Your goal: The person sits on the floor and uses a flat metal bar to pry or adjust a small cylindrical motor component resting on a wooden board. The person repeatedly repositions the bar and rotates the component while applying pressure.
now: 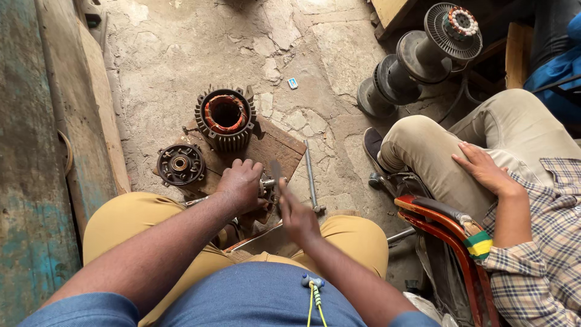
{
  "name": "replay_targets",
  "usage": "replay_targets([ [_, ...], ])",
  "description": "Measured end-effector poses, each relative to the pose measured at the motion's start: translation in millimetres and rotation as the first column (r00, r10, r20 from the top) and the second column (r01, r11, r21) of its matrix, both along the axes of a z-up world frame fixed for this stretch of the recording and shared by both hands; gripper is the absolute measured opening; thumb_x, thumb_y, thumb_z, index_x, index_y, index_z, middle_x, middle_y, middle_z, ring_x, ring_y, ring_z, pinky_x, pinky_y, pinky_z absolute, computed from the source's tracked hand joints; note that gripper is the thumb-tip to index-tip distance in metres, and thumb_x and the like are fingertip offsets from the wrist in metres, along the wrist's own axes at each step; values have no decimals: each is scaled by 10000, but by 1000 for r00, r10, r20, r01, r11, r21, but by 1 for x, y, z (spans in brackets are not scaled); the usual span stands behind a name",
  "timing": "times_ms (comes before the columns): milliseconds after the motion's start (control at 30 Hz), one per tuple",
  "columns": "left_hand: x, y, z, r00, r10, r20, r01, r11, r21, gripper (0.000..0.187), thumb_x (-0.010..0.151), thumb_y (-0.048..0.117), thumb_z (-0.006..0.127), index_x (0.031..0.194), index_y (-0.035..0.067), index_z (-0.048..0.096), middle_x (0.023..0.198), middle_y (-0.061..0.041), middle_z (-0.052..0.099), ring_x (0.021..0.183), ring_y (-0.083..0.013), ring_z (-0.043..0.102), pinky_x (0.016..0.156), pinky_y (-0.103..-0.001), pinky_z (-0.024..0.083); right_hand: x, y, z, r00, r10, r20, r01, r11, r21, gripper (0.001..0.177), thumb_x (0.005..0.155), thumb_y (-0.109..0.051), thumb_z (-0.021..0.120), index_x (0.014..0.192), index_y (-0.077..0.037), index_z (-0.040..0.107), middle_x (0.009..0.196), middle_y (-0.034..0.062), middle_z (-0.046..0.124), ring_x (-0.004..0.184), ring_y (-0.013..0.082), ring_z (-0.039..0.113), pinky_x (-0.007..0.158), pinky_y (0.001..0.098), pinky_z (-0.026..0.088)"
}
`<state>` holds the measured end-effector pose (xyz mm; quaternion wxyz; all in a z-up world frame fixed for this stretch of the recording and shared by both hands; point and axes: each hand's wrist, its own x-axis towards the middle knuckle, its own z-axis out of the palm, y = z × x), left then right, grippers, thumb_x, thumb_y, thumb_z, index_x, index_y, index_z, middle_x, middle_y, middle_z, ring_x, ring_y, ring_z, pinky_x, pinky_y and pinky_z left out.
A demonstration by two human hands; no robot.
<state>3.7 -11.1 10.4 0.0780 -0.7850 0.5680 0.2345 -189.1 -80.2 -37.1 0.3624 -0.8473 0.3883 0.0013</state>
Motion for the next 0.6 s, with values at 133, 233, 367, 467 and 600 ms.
replay_targets([
  [133, -3, 4, -1, 999, 35, -22, -37, 994, -102, 831, 695, 541, 908, 1229, 62, 489, 1214, -124, 535, 1151, -292, 534, 933, -439, 551, 18, -18, -2, 999, -2, 45, 7, 994, -108, 532, 1059, -298, 510, 1578, -350, 405, 682, 206, 642, 613, 363, 674, 613, 476, 534],
  [233, 1, 3, -3, 997, 68, -33, -73, 979, -191, 822, 649, 510, 930, 1212, 85, 508, 1193, -109, 552, 1136, -307, 540, 910, -456, 549, 7, -6, 2, 976, 65, 207, -32, 987, -160, 535, 1045, -270, 534, 1570, -307, 436, 796, 239, 693, 726, 411, 702, 643, 493, 542],
  [367, -4, 9, -15, 997, 63, -50, -72, 974, -215, 816, 625, 510, 943, 1178, 77, 527, 1163, -112, 564, 1118, -311, 546, 888, -458, 552, -12, 14, 0, 983, 73, 167, -58, 994, -98, 538, 1028, -275, 526, 1558, -296, 440, 793, 235, 706, 713, 399, 713, 669, 491, 551],
  [467, -2, 6, -17, 998, 54, -35, -61, 972, -226, 813, 625, 519, 944, 1167, 76, 531, 1153, -111, 564, 1108, -309, 549, 875, -463, 553, 11, -11, -2, 998, -14, 62, 17, 999, -47, 522, 1038, -292, 510, 1555, -315, 446, 749, 246, 687, 674, 396, 701, 666, 494, 536],
  [600, -5, 6, -11, 995, 91, -32, -95, 972, -215, 801, 619, 516, 941, 1171, 104, 532, 1152, -95, 562, 1125, -308, 544, 869, -464, 555, 18, -17, 4, 979, 70, 189, -29, 977, -213, 518, 1056, -279, 513, 1570, -279, 451, 773, 249, 680, 705, 421, 668, 641, 505, 524],
])
